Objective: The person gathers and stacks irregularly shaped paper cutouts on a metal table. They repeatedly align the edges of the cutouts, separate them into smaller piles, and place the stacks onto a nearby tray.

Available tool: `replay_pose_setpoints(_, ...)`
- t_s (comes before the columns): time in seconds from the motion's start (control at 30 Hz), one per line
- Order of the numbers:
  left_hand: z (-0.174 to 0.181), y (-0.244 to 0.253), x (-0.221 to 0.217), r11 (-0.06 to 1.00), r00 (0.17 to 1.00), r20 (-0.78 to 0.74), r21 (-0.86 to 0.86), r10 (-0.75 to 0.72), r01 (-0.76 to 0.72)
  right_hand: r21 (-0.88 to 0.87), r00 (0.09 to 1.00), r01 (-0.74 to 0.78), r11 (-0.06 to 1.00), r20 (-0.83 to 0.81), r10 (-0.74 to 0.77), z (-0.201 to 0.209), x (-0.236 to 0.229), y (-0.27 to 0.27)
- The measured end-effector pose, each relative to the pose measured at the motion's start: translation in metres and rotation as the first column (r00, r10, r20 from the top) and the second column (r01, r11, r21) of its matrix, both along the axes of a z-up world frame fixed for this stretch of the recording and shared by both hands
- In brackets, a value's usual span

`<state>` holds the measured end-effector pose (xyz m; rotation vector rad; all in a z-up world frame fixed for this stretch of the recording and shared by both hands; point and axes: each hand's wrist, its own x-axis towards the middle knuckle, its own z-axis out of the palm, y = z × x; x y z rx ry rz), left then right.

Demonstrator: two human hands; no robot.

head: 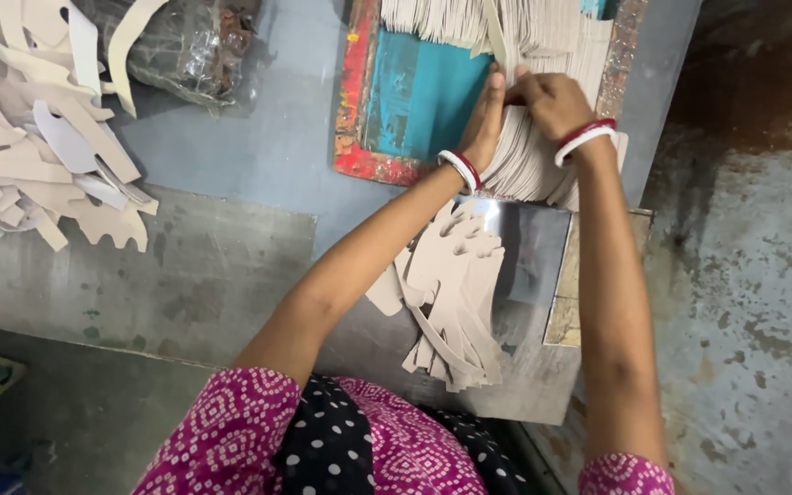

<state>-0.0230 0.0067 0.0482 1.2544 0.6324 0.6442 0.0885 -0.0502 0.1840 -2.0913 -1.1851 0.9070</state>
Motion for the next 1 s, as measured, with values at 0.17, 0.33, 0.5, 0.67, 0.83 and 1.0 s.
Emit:
replay_pose_setpoints(0.17,-0.02,-0.001,0.005,0.996,0.995,0.099,-0.091,-0.004,0.013,-0.122,0.968,-0.134,0.984,0.199,0.156,-0.025,-0.001,0.006)
replay_pose_setpoints(0.33,-0.023,0.003,0.005,0.979,0.996,0.081,-0.201,0.036,-0.019,-0.07,0.967,-0.187,0.98,0.165,0.196,0.0,-0.006,0.014)
replay_pose_setpoints(0.5,-0.011,-0.002,0.003,0.99,0.999,0.054,-0.142,0.003,0.004,0.285,0.864,-0.047,0.957,0.492,-0.104,0.014,-0.017,0.033)
replay_pose_setpoints(0.67,-0.007,-0.008,0.003,0.997,0.998,-0.029,-0.053,0.047,-0.049,0.357,0.64,-0.302,0.884,0.763,-0.09,-0.044,0.014,0.088)
replay_pose_setpoints(0.83,0.014,-0.014,-0.009,0.992,0.992,-0.063,0.071,0.109,-0.105,0.284,0.555,-0.224,0.932,0.823,-0.118,-0.069,0.045,0.092)
replay_pose_setpoints(1.0,0.015,-0.015,-0.007,0.98,0.98,-0.103,0.125,0.171,-0.158,0.246,0.525,-0.222,0.943,0.846,-0.097,-0.078,0.048,0.102)
